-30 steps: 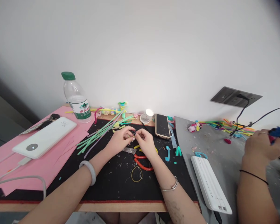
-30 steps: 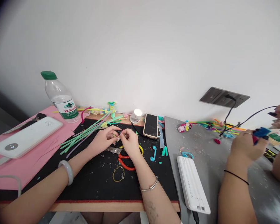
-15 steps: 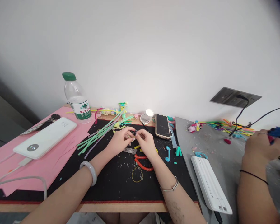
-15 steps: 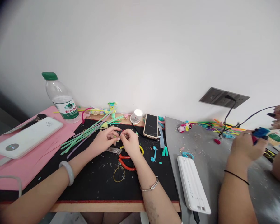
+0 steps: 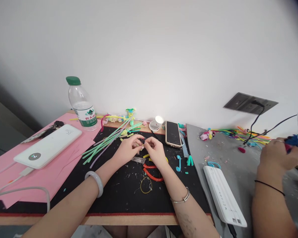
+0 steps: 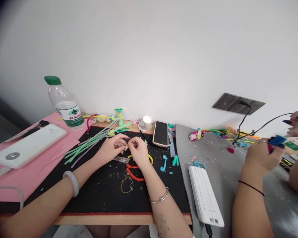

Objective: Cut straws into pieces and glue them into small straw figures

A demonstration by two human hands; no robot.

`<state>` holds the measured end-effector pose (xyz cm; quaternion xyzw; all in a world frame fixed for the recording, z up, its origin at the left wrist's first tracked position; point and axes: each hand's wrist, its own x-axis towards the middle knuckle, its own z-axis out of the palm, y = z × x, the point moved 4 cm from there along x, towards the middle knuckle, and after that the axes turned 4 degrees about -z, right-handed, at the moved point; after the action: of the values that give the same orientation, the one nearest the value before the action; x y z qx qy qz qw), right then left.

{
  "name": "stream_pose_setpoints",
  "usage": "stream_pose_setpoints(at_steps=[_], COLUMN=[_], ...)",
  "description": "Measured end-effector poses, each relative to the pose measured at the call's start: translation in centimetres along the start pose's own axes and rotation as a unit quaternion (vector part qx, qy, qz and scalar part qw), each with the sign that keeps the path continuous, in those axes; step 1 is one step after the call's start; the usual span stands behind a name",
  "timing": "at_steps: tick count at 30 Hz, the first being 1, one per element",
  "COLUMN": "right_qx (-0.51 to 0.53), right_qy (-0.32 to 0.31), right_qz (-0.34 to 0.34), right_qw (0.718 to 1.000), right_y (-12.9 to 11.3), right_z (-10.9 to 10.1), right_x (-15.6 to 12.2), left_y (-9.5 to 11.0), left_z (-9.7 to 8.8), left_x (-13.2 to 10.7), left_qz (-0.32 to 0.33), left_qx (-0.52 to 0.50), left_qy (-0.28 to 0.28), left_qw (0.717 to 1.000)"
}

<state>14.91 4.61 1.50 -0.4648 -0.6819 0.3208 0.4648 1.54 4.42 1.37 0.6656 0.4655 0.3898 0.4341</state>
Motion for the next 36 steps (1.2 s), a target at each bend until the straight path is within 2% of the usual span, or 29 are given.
stream_pose_setpoints(at_steps=[25,32,36], right_qx=[-0.019,0.031,0.053], right_qy=[0.003,0.045,0.022], right_qz=[-0.017,0.020,0.035], right_qw=[1.000,0.998,0.998], right_y=[-0.29,-0.37,-0.08], right_z=[0.04,-0.42,-0.19], right_x=[-0.08,-0.16,-0.08], left_y=[0.00,0.01,0.01], left_z=[0.16,0.20,0.13], left_x=[0.02,0.06,0.08], left_qz=[0.001,-0.007,0.004], left_qx=[-0.014,-0.025,-0.025], left_qy=[-0.012,-0.017,-0.012], left_qw=[1.000,1.000,1.000])
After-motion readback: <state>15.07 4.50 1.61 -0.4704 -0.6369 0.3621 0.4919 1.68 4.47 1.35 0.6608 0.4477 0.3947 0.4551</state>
